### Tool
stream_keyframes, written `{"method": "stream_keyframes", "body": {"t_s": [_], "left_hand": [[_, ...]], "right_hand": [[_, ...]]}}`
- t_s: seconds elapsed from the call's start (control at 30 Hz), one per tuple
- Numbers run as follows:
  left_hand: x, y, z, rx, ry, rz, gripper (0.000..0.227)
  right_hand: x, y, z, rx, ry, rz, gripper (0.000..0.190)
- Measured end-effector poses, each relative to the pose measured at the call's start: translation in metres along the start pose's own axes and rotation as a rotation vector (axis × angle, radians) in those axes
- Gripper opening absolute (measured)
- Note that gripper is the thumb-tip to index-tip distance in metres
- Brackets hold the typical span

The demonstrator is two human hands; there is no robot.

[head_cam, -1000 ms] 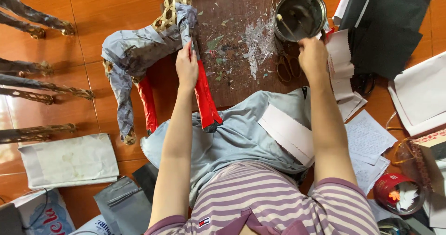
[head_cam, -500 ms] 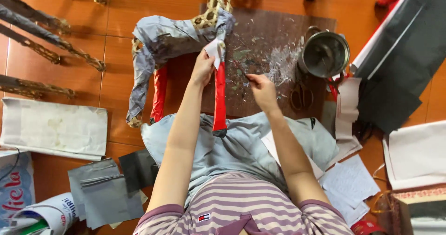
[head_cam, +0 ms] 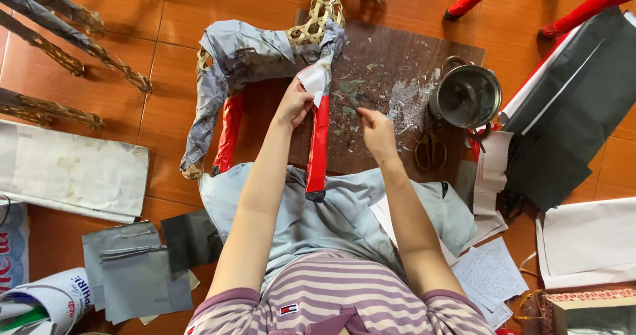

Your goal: Applying decorative paper and glue to a bamboo or wooden giraffe frame.

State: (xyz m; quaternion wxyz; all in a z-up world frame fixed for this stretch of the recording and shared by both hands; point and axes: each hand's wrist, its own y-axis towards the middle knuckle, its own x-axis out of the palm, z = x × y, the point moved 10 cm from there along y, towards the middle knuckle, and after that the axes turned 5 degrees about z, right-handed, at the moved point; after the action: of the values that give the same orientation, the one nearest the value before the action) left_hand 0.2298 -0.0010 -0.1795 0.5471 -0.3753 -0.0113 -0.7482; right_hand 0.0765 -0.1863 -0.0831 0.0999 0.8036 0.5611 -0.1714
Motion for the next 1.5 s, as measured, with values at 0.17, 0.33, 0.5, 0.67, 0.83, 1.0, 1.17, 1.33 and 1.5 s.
{"method": "stream_keyframes", "body": {"t_s": [0.17,0.33,0.5,0.67,0.83,1.0,1.17,1.33,1.5], "left_hand": [[0.011,0.004,0.007,0.087,0.002,-0.090,0.087],[0.042,-0.019,0.022,0.124,0.175,-0.103,0.088],[0.052,-0.017,0.022,0.168,0.325,-0.105,0.079],[0.054,-0.018,0.017,0.148,0.301,-0.128,0.074],[0.053,-0.020,0.014,0.016,0.213,-0.077,0.078],[0.021,0.002,-0.004,0.105,0.263,-0.042,0.071],[-0.053,0.037,-0.041,0.493,0.722,0.346,0.064],[0.005,-0.010,-0.024,0.264,1.137,0.361,0.060],[0.017,-0.014,-0.020,0.223,1.299,0.408,0.056]], "right_hand": [[-0.061,-0.003,0.059,0.237,0.650,0.338,0.027],[-0.141,-0.006,0.216,0.406,1.306,0.607,0.015],[-0.122,-0.015,0.224,0.560,1.647,0.839,0.034],[0.060,-0.005,0.132,0.611,1.054,-0.119,0.028],[0.123,0.027,0.086,0.429,0.691,0.059,0.026],[0.110,0.047,0.091,0.343,0.752,0.333,0.019],[0.119,0.048,0.147,0.469,0.715,0.379,0.020],[0.127,0.037,0.158,0.677,1.006,0.253,0.012],[0.097,0.043,0.157,0.510,0.809,0.398,0.012]]}}
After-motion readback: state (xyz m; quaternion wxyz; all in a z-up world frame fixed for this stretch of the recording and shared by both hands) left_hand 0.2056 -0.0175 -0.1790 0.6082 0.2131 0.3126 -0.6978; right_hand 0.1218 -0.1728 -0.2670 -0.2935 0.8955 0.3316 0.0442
